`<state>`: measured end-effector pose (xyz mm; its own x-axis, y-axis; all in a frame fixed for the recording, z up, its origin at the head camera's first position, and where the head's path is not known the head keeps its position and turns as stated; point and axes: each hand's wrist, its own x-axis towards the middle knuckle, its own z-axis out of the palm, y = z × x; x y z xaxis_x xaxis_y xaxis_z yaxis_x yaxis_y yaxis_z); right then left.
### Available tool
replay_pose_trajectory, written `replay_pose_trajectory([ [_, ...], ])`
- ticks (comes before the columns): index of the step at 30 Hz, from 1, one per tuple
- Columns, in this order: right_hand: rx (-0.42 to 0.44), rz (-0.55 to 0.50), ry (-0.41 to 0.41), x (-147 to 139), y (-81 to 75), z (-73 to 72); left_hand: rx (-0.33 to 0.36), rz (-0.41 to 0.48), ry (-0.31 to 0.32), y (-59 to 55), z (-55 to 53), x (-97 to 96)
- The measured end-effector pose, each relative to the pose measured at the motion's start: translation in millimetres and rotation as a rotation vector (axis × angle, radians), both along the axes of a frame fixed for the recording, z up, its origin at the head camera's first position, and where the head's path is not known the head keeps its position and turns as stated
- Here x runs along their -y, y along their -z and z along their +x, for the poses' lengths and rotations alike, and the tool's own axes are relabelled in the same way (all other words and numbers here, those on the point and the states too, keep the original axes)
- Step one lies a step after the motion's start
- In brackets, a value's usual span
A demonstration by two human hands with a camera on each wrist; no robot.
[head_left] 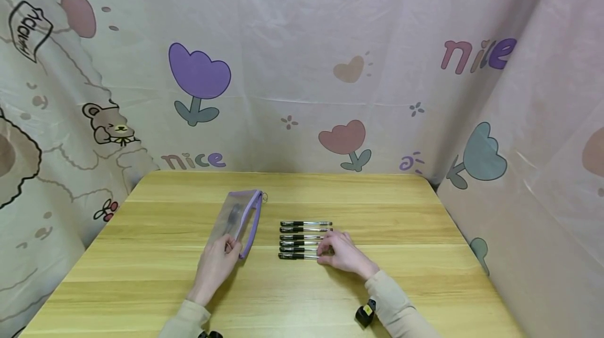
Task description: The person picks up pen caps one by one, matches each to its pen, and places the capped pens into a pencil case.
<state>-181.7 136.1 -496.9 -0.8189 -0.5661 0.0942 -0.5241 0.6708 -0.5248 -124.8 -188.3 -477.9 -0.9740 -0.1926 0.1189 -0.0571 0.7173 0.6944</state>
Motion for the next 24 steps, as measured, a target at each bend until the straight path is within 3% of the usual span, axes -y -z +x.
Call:
replay_pose_trajectory([
  [24, -0.035, -0.04, 0.004, -3.2, 3.6, -2.0, -0.009, -0.003, 0.004, -1.1, 0.7, -1.4],
])
